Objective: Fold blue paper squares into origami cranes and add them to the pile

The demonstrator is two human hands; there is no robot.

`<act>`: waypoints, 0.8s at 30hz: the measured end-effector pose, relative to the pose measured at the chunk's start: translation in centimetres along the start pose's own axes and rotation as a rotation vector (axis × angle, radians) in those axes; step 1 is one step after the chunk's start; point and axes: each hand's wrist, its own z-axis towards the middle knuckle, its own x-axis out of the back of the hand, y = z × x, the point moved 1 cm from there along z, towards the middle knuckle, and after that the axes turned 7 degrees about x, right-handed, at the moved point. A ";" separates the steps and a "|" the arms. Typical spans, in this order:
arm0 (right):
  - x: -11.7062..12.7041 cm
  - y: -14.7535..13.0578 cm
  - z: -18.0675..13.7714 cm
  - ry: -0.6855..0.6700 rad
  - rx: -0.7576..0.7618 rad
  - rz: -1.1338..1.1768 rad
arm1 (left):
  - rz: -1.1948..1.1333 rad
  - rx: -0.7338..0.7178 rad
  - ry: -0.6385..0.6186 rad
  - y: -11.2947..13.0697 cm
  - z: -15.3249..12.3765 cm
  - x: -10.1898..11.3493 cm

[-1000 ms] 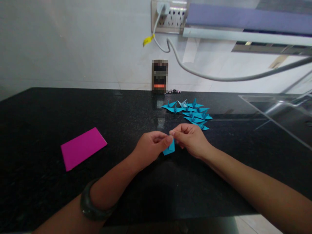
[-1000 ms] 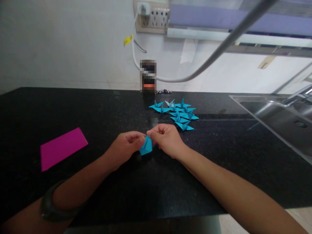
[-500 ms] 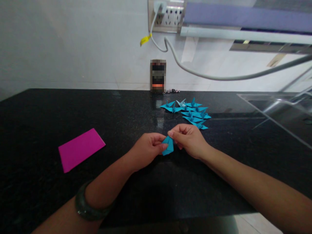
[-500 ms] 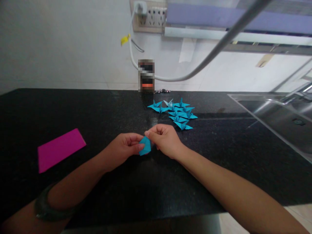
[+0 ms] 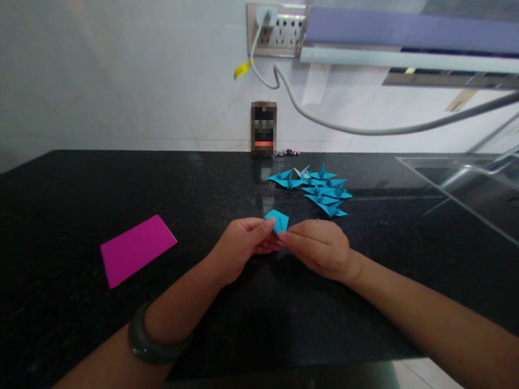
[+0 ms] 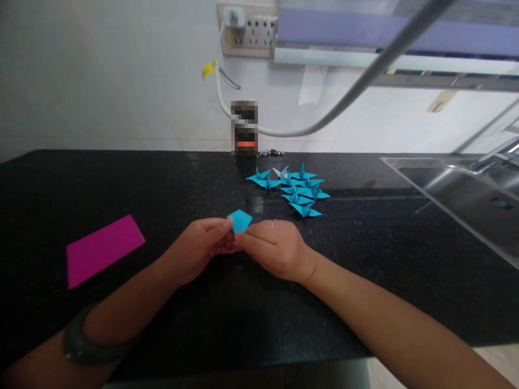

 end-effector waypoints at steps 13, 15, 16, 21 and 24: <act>-1.9 0.8 1.0 0.182 -0.800 0.754 | 0.092 -0.140 0.078 -0.2 0.1 -0.1; -1.8 0.7 1.1 0.184 -0.805 0.748 | 0.033 -0.156 0.092 -0.2 0.2 -0.1; -1.8 0.6 1.0 0.181 -0.808 0.739 | 0.017 -0.166 0.105 -0.2 0.1 -0.1; -1.9 0.7 0.9 0.190 -0.818 0.781 | 0.032 -0.176 0.139 0.0 0.0 -0.1; -2.0 0.9 0.8 0.220 -0.819 0.823 | 0.007 -0.168 0.134 0.0 0.1 -0.1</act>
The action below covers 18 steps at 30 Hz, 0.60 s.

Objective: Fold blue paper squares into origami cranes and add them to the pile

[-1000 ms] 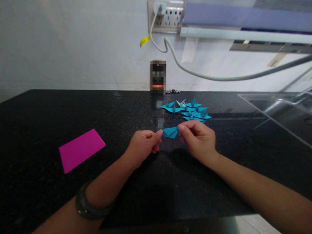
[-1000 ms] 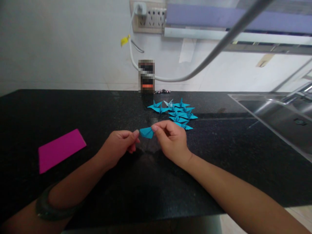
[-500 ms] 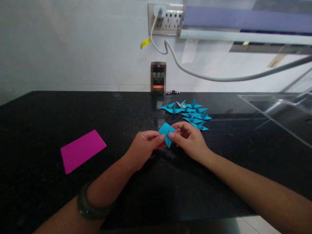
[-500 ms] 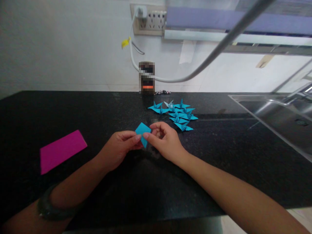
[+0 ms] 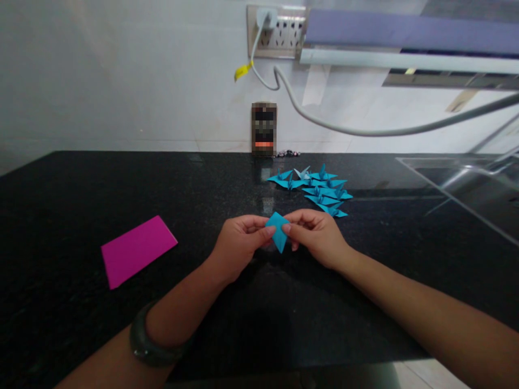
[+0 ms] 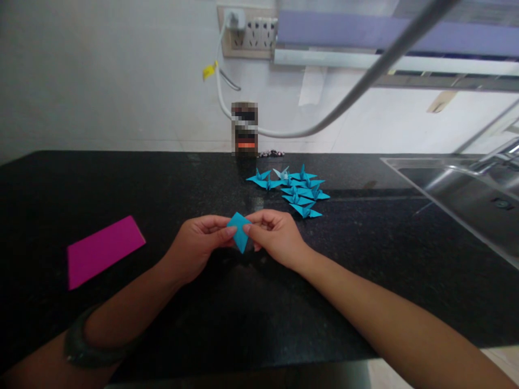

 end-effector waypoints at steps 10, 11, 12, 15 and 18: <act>-0.2 -0.1 -0.2 0.052 -0.028 0.025 | -0.027 -0.054 0.079 -0.2 -0.1 -0.1; -0.3 -0.1 -0.1 0.053 -0.029 0.037 | -0.032 -0.058 0.078 -0.1 -0.1 -0.2; -0.3 -0.1 -0.1 0.055 -0.028 0.049 | -0.032 -0.062 0.080 -0.1 -0.2 -0.2; -0.4 0.0 -0.1 0.068 -0.015 0.085 | -0.018 -0.082 0.088 0.0 -0.2 -0.2; -0.5 0.3 0.0 0.072 0.006 0.122 | -0.001 -0.104 0.098 0.0 -0.2 -0.2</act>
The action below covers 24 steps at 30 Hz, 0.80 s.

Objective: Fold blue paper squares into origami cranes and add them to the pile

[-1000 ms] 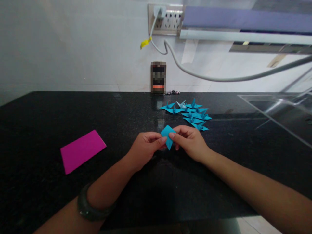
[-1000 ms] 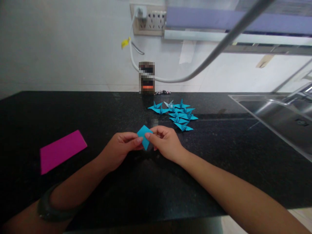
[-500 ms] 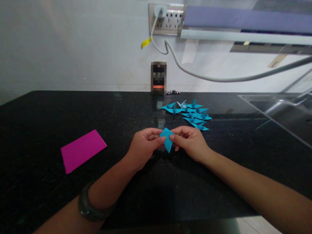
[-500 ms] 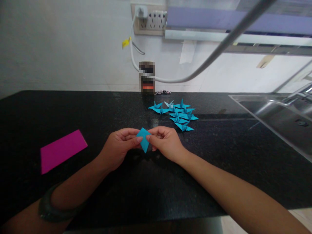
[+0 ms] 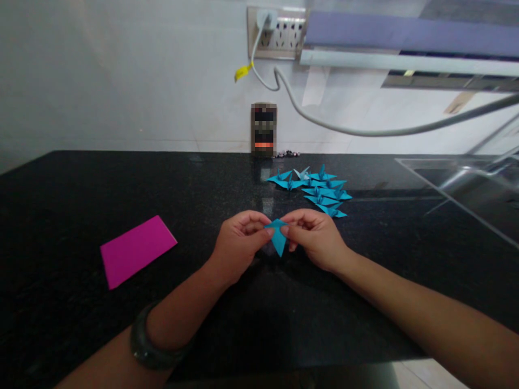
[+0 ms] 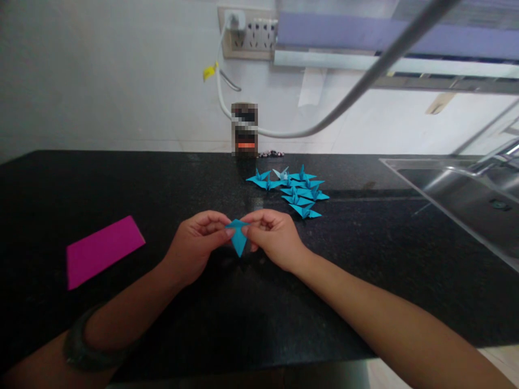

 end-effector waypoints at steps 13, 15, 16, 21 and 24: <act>-0.1 0.1 0.0 0.002 -0.054 0.116 | -0.027 0.025 0.003 0.1 -0.2 -0.3; -0.1 0.0 0.0 -0.010 -0.052 0.109 | -0.016 0.042 0.004 0.1 -0.2 -0.3; -0.1 0.0 0.0 -0.016 -0.051 0.100 | -0.012 0.046 0.004 0.0 -0.2 -0.3; -0.3 0.2 -0.1 -0.035 -0.043 0.080 | -0.026 0.031 -0.007 -0.2 -0.1 -0.2; -0.4 0.3 -0.1 -0.040 -0.036 0.068 | -0.047 0.026 -0.031 -0.3 -0.1 -0.2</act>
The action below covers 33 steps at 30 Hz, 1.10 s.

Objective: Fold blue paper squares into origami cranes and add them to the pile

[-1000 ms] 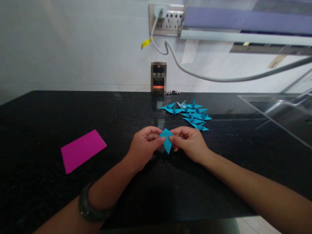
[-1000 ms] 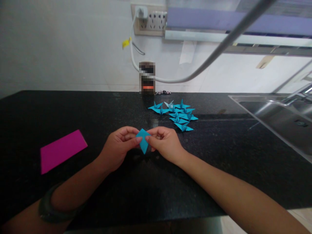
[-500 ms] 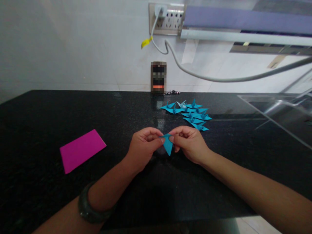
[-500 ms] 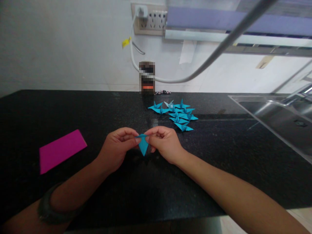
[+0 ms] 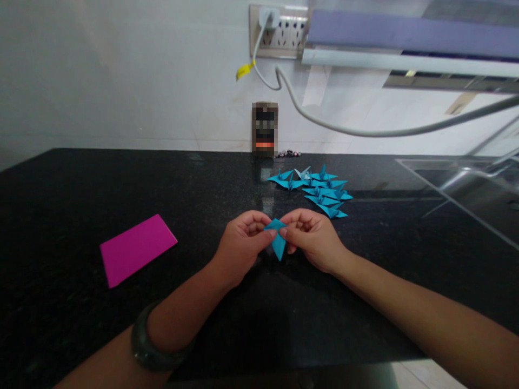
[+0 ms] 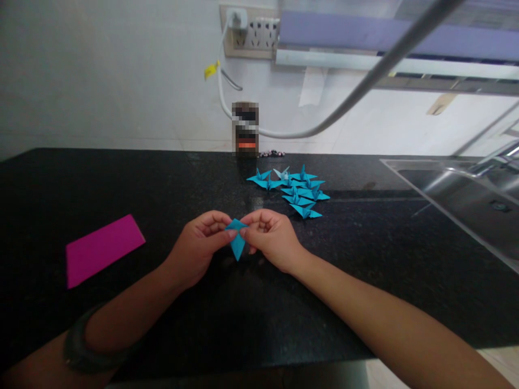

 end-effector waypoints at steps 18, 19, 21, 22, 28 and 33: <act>0.6 -0.8 0.1 -0.026 0.160 -0.066 | -0.006 0.136 -0.151 -0.1 0.0 0.0; 0.7 -0.8 0.1 -0.042 0.179 -0.083 | -0.002 0.138 -0.147 -0.1 0.0 0.0; 0.8 -0.7 0.1 -0.077 0.227 -0.114 | -0.004 0.145 -0.140 -0.2 0.1 0.1; 0.9 -0.7 0.1 -0.094 0.255 -0.127 | -0.010 0.151 -0.140 -0.2 0.1 0.2; 1.2 -0.6 0.1 -0.128 0.388 -0.221 | -0.070 0.193 -0.164 0.1 0.1 0.2; 0.9 -0.8 -0.2 -0.124 0.426 -0.306 | 0.056 0.113 -0.096 0.2 0.2 0.2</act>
